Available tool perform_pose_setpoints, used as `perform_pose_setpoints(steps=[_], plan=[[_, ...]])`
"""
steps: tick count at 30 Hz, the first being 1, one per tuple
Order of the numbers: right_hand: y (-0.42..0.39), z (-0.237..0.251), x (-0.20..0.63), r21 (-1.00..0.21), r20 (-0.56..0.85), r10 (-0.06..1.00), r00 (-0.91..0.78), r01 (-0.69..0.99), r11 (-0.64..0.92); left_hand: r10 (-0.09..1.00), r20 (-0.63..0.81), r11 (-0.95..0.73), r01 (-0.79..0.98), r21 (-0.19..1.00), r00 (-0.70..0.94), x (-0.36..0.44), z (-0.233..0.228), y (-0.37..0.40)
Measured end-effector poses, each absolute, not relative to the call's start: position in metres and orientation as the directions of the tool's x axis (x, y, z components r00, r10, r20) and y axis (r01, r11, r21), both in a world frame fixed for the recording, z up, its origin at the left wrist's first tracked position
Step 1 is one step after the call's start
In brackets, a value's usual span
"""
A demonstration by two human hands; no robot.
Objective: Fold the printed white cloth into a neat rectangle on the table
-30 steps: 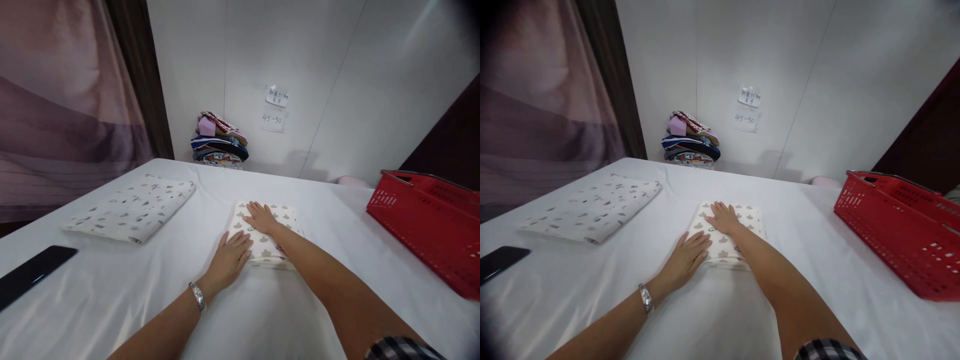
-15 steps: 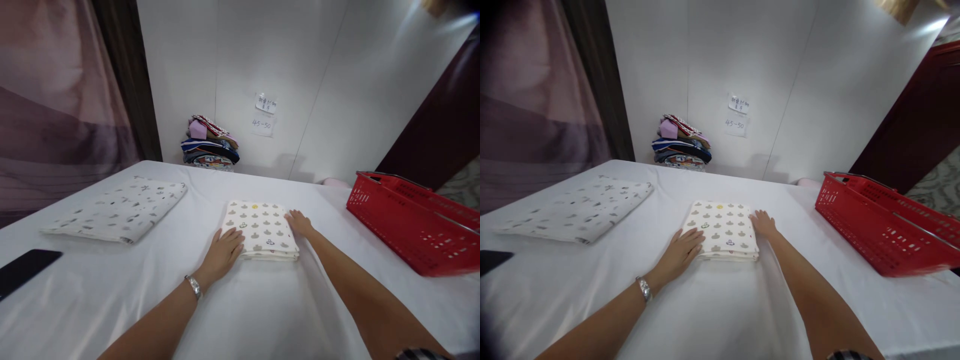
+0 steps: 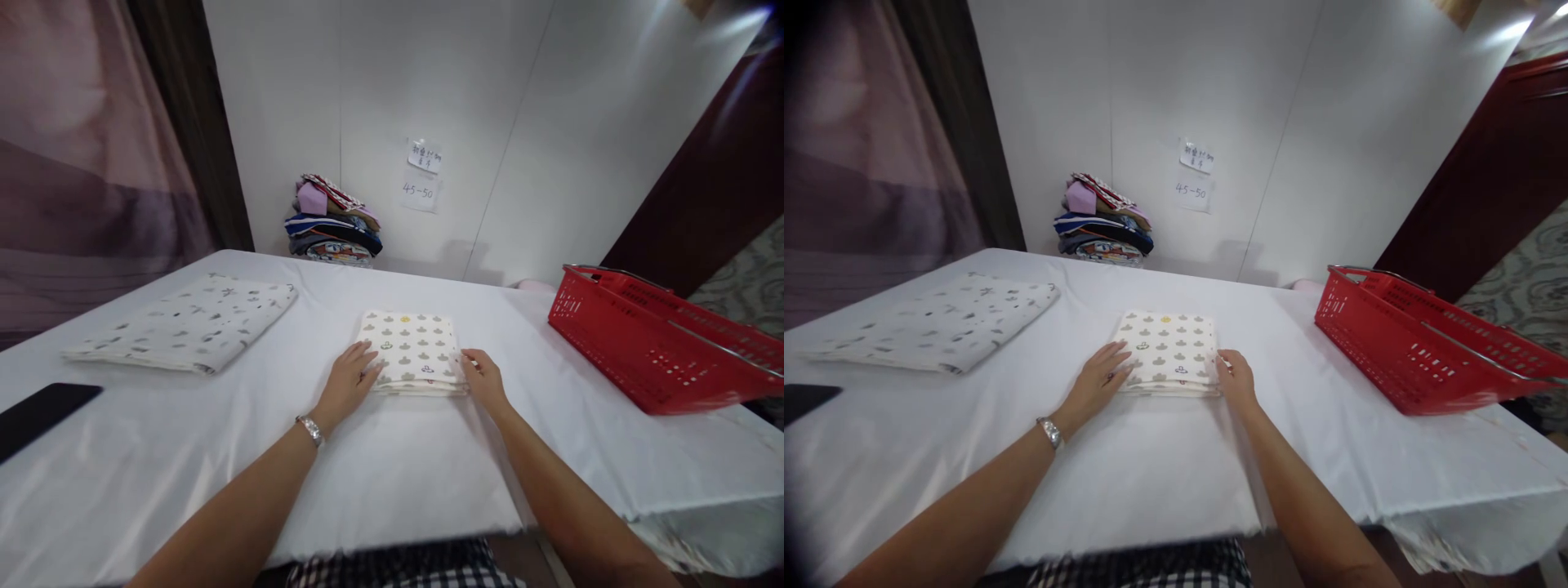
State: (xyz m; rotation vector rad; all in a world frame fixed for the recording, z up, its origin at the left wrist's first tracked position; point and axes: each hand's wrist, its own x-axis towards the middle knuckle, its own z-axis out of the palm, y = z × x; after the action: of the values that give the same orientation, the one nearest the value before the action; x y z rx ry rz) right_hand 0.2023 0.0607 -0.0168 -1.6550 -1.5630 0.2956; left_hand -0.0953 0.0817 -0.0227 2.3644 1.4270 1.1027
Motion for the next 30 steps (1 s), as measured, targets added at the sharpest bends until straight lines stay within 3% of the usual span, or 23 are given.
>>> perform_pose_setpoints(steps=[4, 8, 11, 15, 24, 30], plan=[[0.044, -0.022, 0.194, -0.58, 0.465, 0.884, 0.047, 0.77, 0.264, 0.765, 0.52, -0.613, 0.679, 0.404, 0.381, -0.093, -0.02, 0.073], [0.038, -0.024, 0.188, -0.484, 0.471, 0.877, -0.093, 0.804, 0.346, 0.718, 0.503, -0.672, 0.666, 0.323, 0.481, -0.088, -0.019, 0.067], [0.038, -0.024, 0.189, -0.432, 0.51, 0.843, -0.171, 0.797, 0.423, 0.709, 0.506, -0.686, 0.649, 0.329, 0.492, -0.087, -0.02, 0.067], [0.039, -0.025, 0.195, -0.344, 0.631, 0.723, -0.282, 0.733, 0.586, 0.696, 0.538, -0.698, 0.626, 0.349, 0.476, -0.087, -0.022, 0.069], [0.04, -0.03, 0.195, -0.28, 0.647, 0.707, -0.285, 0.775, 0.567, 0.66, 0.612, -0.709, 0.631, 0.314, 0.437, -0.086, -0.021, 0.071], [0.036, -0.027, 0.195, -0.228, 0.612, 0.691, -0.384, 0.752, 0.619, 0.689, 0.537, -0.709, 0.606, 0.361, 0.487, -0.09, -0.016, 0.069]])
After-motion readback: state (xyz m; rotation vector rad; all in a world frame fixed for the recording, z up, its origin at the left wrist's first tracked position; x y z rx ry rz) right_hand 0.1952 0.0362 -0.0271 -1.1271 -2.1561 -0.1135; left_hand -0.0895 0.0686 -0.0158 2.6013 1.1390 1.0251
